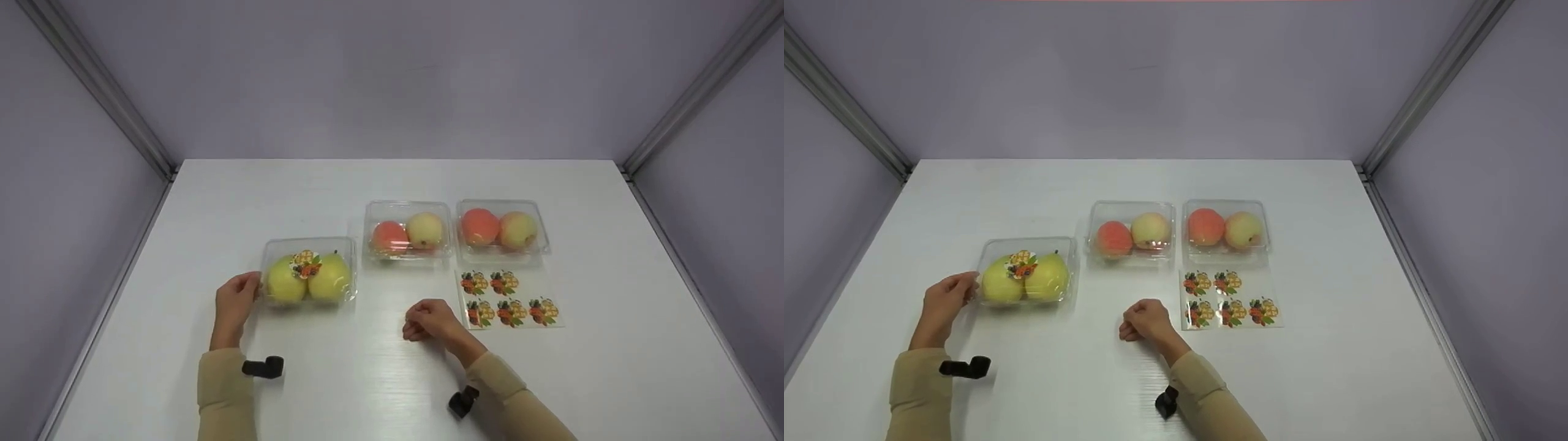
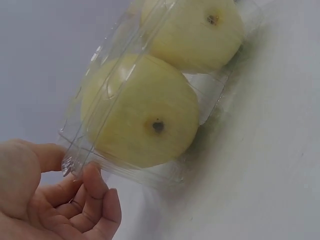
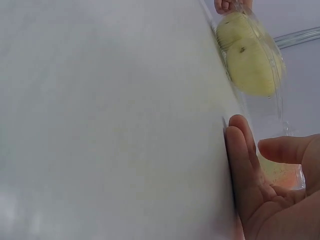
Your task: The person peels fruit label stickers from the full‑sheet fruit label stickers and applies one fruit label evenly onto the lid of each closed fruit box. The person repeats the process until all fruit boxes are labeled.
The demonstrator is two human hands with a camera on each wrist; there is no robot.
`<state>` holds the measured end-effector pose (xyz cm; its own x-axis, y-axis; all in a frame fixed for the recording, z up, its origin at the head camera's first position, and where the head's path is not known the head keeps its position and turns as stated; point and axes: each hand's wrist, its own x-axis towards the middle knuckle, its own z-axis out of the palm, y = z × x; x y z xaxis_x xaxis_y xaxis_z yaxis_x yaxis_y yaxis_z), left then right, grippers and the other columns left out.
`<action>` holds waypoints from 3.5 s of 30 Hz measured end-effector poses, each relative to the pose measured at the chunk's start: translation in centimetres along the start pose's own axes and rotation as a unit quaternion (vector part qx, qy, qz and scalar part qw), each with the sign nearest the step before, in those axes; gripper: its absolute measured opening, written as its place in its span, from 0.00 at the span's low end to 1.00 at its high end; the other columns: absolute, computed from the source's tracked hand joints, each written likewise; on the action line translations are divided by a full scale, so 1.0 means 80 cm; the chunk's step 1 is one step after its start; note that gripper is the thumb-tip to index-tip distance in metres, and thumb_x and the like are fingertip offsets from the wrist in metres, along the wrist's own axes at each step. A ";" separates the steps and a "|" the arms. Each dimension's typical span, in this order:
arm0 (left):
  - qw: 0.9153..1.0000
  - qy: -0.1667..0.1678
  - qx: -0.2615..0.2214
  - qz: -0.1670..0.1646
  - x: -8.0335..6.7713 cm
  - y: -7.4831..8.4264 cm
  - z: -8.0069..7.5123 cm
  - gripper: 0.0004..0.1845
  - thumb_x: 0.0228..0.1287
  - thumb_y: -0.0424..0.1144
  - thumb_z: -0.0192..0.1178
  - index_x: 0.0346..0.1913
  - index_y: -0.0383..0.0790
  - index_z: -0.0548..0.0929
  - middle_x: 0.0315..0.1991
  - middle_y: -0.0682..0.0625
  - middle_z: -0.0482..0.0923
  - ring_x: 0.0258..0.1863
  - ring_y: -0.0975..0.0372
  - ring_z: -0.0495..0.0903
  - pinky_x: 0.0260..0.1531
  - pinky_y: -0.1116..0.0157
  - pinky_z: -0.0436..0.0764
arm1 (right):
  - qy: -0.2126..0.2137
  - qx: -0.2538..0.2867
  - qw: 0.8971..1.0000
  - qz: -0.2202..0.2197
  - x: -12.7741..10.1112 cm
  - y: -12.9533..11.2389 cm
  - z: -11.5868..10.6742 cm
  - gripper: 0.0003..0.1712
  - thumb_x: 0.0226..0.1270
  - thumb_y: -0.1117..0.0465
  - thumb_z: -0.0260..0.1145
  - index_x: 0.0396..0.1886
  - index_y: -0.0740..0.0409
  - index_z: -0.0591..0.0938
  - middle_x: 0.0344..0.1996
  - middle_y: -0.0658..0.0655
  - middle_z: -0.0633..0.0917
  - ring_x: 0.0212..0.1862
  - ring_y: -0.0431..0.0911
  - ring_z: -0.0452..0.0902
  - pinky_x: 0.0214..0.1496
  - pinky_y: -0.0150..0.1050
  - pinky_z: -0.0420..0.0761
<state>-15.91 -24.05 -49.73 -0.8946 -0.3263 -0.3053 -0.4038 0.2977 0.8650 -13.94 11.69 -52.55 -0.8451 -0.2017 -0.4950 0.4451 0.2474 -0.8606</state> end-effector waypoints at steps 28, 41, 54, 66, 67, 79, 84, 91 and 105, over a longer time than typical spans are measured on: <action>0.992 -0.025 -0.120 -0.024 -0.035 -0.013 0.005 0.24 0.75 0.43 0.45 0.62 0.26 0.69 0.27 0.61 0.78 0.29 0.75 0.80 0.35 0.79 0.81 | -0.014 0.045 0.999 -0.009 -0.001 -0.019 -0.020 0.17 0.72 0.61 0.55 0.49 0.73 0.76 0.25 0.49 0.83 0.26 0.38 0.81 0.32 0.32 0.84; 0.989 -0.019 -0.142 -0.020 -0.036 -0.010 0.008 0.23 0.76 0.41 0.43 0.63 0.26 0.68 0.28 0.61 0.77 0.28 0.75 0.80 0.37 0.77 0.82 | -0.034 0.045 0.998 -0.011 -0.020 -0.032 -0.021 0.18 0.72 0.64 0.53 0.51 0.76 0.73 0.26 0.50 0.82 0.27 0.38 0.81 0.34 0.32 0.83; 0.989 -0.006 -0.146 -0.030 -0.027 -0.005 0.012 0.24 0.75 0.42 0.45 0.63 0.26 0.68 0.28 0.60 0.76 0.28 0.74 0.79 0.36 0.77 0.82 | -0.031 0.062 0.998 -0.008 -0.006 -0.016 -0.025 0.15 0.71 0.63 0.54 0.48 0.71 0.75 0.25 0.49 0.82 0.26 0.38 0.81 0.32 0.32 0.84; 0.991 0.007 -0.131 -0.019 -0.018 -0.001 0.015 0.23 0.76 0.41 0.43 0.62 0.26 0.69 0.29 0.60 0.75 0.28 0.76 0.78 0.36 0.78 0.81 | -0.013 0.056 0.998 -0.023 -0.001 -0.014 -0.031 0.17 0.71 0.62 0.55 0.49 0.75 0.75 0.25 0.49 0.82 0.26 0.37 0.80 0.32 0.31 0.83; 0.991 0.007 -0.130 -0.016 -0.017 -0.001 0.015 0.23 0.76 0.40 0.42 0.62 0.26 0.69 0.29 0.60 0.75 0.28 0.76 0.78 0.35 0.78 0.81 | -0.012 0.055 0.998 -0.022 0.000 -0.013 -0.031 0.17 0.71 0.62 0.55 0.49 0.75 0.75 0.25 0.48 0.82 0.26 0.37 0.80 0.32 0.30 0.83; 0.990 0.013 -0.138 -0.018 -0.006 0.005 0.019 0.23 0.76 0.40 0.42 0.62 0.26 0.69 0.32 0.58 0.74 0.28 0.75 0.77 0.37 0.78 0.81 | -0.007 0.060 0.998 -0.015 -0.003 -0.011 -0.031 0.17 0.71 0.62 0.54 0.49 0.73 0.75 0.26 0.49 0.82 0.26 0.38 0.80 0.33 0.31 0.83; 0.991 0.013 -0.136 -0.017 0.001 0.008 0.020 0.23 0.76 0.41 0.42 0.62 0.27 0.70 0.30 0.58 0.74 0.28 0.75 0.77 0.36 0.77 0.81 | -0.010 0.061 0.998 -0.015 -0.005 -0.012 -0.031 0.18 0.71 0.61 0.55 0.50 0.74 0.75 0.26 0.50 0.82 0.27 0.38 0.80 0.33 0.31 0.83; 0.991 0.009 -0.131 -0.022 0.009 0.012 0.022 0.22 0.76 0.42 0.42 0.63 0.28 0.70 0.30 0.58 0.74 0.30 0.73 0.77 0.37 0.77 0.80 | -0.018 0.058 0.998 -0.015 -0.011 -0.018 -0.029 0.18 0.72 0.63 0.53 0.51 0.76 0.74 0.27 0.51 0.82 0.27 0.38 0.80 0.34 0.32 0.84; 0.988 0.009 -0.155 -0.026 0.024 0.021 0.024 0.23 0.76 0.41 0.42 0.63 0.27 0.69 0.30 0.57 0.73 0.29 0.73 0.76 0.39 0.76 0.81 | 0.006 0.062 0.998 -0.017 -0.003 -0.014 -0.034 0.16 0.70 0.64 0.54 0.48 0.73 0.76 0.25 0.50 0.82 0.26 0.38 0.80 0.32 0.32 0.83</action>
<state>-18.64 -22.44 -49.65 -0.8693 -0.3503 -0.3487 -0.3696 -0.0079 0.9292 -15.05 14.07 -51.18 -0.8634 -0.1961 -0.4649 0.4492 0.1209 -0.8852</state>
